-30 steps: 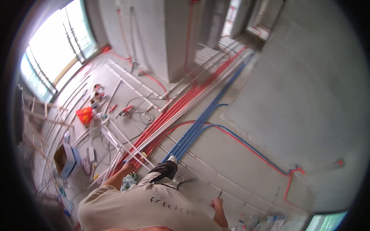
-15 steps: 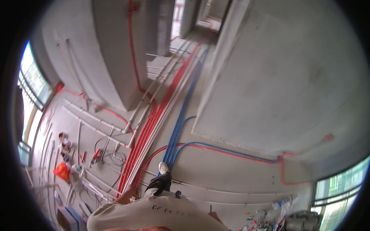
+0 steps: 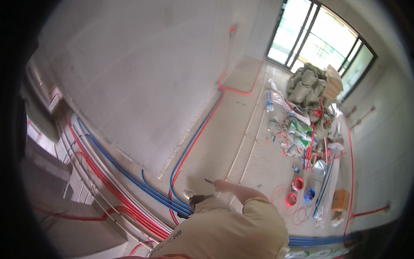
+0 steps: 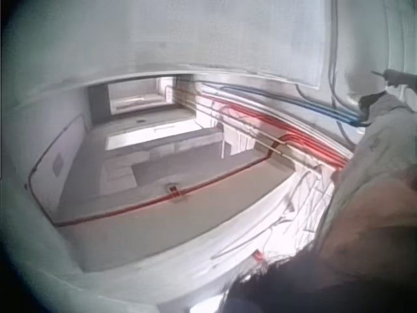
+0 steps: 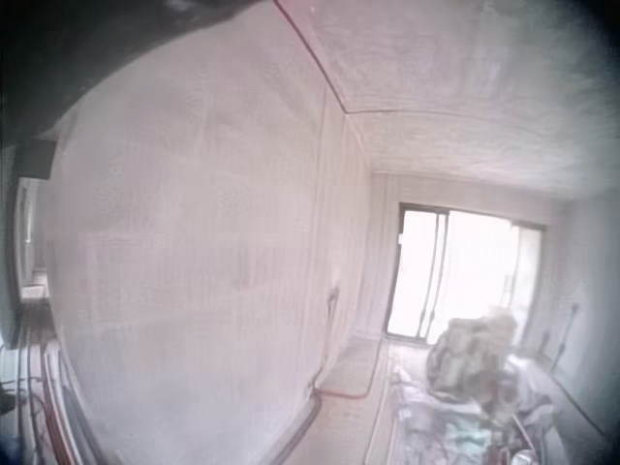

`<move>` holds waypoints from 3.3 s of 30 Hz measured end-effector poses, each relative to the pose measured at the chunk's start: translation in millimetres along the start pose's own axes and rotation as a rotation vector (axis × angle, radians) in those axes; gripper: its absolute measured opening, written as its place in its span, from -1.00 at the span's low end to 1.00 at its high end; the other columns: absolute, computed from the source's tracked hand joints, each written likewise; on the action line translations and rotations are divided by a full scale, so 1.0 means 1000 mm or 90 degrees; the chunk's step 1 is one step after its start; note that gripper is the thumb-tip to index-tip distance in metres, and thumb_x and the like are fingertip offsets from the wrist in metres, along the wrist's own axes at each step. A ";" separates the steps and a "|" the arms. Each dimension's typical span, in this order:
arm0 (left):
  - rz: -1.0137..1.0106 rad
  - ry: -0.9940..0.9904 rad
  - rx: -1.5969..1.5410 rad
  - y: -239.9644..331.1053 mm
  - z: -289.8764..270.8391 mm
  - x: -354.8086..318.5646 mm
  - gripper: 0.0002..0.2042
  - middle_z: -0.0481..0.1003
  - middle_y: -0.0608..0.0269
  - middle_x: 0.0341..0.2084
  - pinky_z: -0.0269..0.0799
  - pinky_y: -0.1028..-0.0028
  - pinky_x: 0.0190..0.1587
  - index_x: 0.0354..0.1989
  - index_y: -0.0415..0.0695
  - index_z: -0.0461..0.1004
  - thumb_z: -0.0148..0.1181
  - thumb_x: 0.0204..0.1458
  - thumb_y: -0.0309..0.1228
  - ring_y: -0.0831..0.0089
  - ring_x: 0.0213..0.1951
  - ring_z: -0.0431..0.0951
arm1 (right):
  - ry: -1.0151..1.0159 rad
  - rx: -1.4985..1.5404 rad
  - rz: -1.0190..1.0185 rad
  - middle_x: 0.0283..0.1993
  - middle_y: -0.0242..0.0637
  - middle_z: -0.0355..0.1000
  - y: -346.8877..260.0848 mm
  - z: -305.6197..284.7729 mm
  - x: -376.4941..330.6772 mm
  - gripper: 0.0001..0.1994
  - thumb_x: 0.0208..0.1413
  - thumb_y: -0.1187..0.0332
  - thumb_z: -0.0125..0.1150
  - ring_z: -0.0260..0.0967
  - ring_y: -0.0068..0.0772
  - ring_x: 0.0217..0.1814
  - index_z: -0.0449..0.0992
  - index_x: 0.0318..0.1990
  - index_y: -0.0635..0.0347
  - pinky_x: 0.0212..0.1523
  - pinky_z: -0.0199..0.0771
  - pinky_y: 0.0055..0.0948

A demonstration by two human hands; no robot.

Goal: The person walks through a construction site, picks up a yellow cable, and secures it to a vertical pipe. They then retrieve white PVC pipes and connectors, measure and cut the pipes with a pipe cutter, and assemble them into a frame on the floor.

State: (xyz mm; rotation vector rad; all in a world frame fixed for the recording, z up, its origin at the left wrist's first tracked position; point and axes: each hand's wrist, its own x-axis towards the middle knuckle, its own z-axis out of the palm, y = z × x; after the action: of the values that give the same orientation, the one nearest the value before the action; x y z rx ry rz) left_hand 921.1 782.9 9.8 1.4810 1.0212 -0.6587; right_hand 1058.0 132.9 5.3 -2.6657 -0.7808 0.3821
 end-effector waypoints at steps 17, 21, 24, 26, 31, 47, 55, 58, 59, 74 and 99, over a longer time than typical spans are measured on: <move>0.157 -0.024 -0.133 0.132 -0.077 0.089 -0.83 0.58 0.15 -0.55 0.56 0.33 -0.59 -0.32 -0.21 0.54 0.28 0.12 -0.34 0.34 -0.58 0.61 | -0.245 0.156 0.008 -0.38 -0.24 0.53 0.054 0.100 0.159 -0.79 -0.03 0.34 0.35 0.52 -0.15 -0.46 0.58 -0.21 0.11 -0.44 0.55 -0.12; 0.115 0.100 -0.141 0.148 -0.080 0.072 -0.84 0.54 0.23 -0.58 0.41 0.43 -0.63 -0.34 -0.20 0.58 0.15 0.22 -0.40 0.39 -0.59 0.57 | -0.270 0.498 0.420 -0.43 -0.23 0.40 -0.005 0.016 0.260 -0.68 -0.01 0.44 0.41 0.42 -0.29 -0.57 0.41 -0.15 0.33 -0.60 0.53 -0.30; 0.077 0.111 -0.196 0.150 -0.063 0.094 -0.85 0.56 0.22 -0.57 0.42 0.42 -0.64 -0.34 -0.20 0.60 0.16 0.23 -0.42 0.41 -0.60 0.58 | -0.270 0.360 0.183 -0.40 -0.20 0.42 0.002 -0.003 0.311 -0.64 -0.01 0.41 0.42 0.42 -0.30 -0.56 0.42 -0.12 0.37 -0.60 0.51 -0.30; 0.013 0.128 -0.200 0.141 -0.068 0.107 -0.84 0.57 0.21 -0.57 0.42 0.42 -0.65 -0.33 -0.21 0.61 0.17 0.24 -0.43 0.40 -0.61 0.57 | -0.328 0.341 0.123 -0.35 -0.17 0.44 -0.021 -0.023 0.362 -0.59 -0.01 0.38 0.42 0.44 -0.30 -0.54 0.43 -0.05 0.41 -0.58 0.50 -0.31; 0.047 0.106 -0.231 0.061 -0.098 0.144 -0.78 0.57 0.07 -0.58 0.40 0.36 -0.67 -0.27 -0.30 0.64 0.16 0.26 -0.39 0.27 -0.63 0.57 | -0.426 0.270 0.034 -0.24 -0.08 0.52 -0.123 -0.037 0.525 -0.48 -0.03 0.29 0.44 0.51 -0.25 -0.40 0.49 0.04 0.44 -0.39 0.55 -0.25; -0.192 0.327 -0.395 0.297 -0.362 0.231 -0.91 0.51 0.15 -0.55 0.37 0.35 -0.65 -0.28 -0.17 0.51 0.15 0.21 -0.42 0.35 -0.61 0.53 | -0.337 0.315 0.192 0.03 0.20 0.54 -0.339 -0.072 0.952 -0.46 -0.02 0.24 0.33 0.52 0.17 0.13 0.47 0.09 0.40 0.12 0.49 -0.10; -0.120 0.327 -0.350 0.492 -0.458 0.306 -0.89 0.56 0.24 -0.50 0.43 0.44 -0.55 -0.28 -0.13 0.54 0.17 0.20 -0.37 0.44 -0.55 0.56 | -0.253 0.365 0.290 -0.14 -0.04 0.53 -0.315 -0.054 1.168 -0.49 -0.05 0.37 0.41 0.54 -0.07 -0.15 0.45 0.07 0.37 -0.21 0.53 -0.12; -0.065 0.291 -0.309 0.537 -0.476 0.320 -0.88 0.59 0.23 -0.46 0.47 0.47 -0.49 -0.23 -0.13 0.57 0.19 0.20 -0.36 0.46 -0.49 0.60 | -0.288 0.384 0.265 -0.23 -0.13 0.49 -0.310 -0.075 1.233 -0.57 -0.06 0.44 0.40 0.50 -0.18 -0.26 0.45 0.00 0.32 -0.38 0.48 -0.16; -0.052 0.306 -0.326 0.546 -0.479 0.318 -0.88 0.59 0.23 -0.44 0.49 0.46 -0.48 -0.21 -0.15 0.57 0.22 0.19 -0.38 0.46 -0.48 0.60 | -0.282 0.411 0.270 -0.29 -0.18 0.47 -0.323 -0.092 1.252 -0.67 -0.04 0.49 0.38 0.48 -0.22 -0.35 0.45 -0.10 0.27 -0.49 0.45 -0.19; -0.031 0.402 -0.322 0.600 -0.642 0.568 -0.72 0.54 0.16 -0.64 0.39 0.25 -0.54 -0.49 -0.17 0.62 0.33 0.09 -0.19 0.40 -0.55 0.56 | -0.421 0.328 0.362 -0.58 -0.22 0.38 -0.425 -0.108 1.518 -0.86 0.17 0.38 0.15 0.34 -0.31 -0.64 0.48 -0.40 0.24 -0.63 0.27 -0.26; -0.256 0.567 -0.623 0.811 -0.914 0.636 -0.85 0.51 0.24 -0.58 0.44 0.39 -0.57 -0.34 -0.28 0.62 0.33 0.09 -0.41 0.43 -0.58 0.52 | -0.629 0.052 0.051 -0.32 -0.09 0.58 -0.805 -0.036 2.100 -0.74 0.15 0.21 0.14 0.52 -0.07 -0.31 0.67 -0.23 0.16 -0.29 0.49 -0.09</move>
State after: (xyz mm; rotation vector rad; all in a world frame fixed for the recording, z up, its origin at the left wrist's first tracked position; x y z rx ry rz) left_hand 1790.9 1851.0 20.1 0.6346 1.9767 0.3216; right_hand 2400.3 1938.0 16.2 -2.3271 -0.8529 1.7654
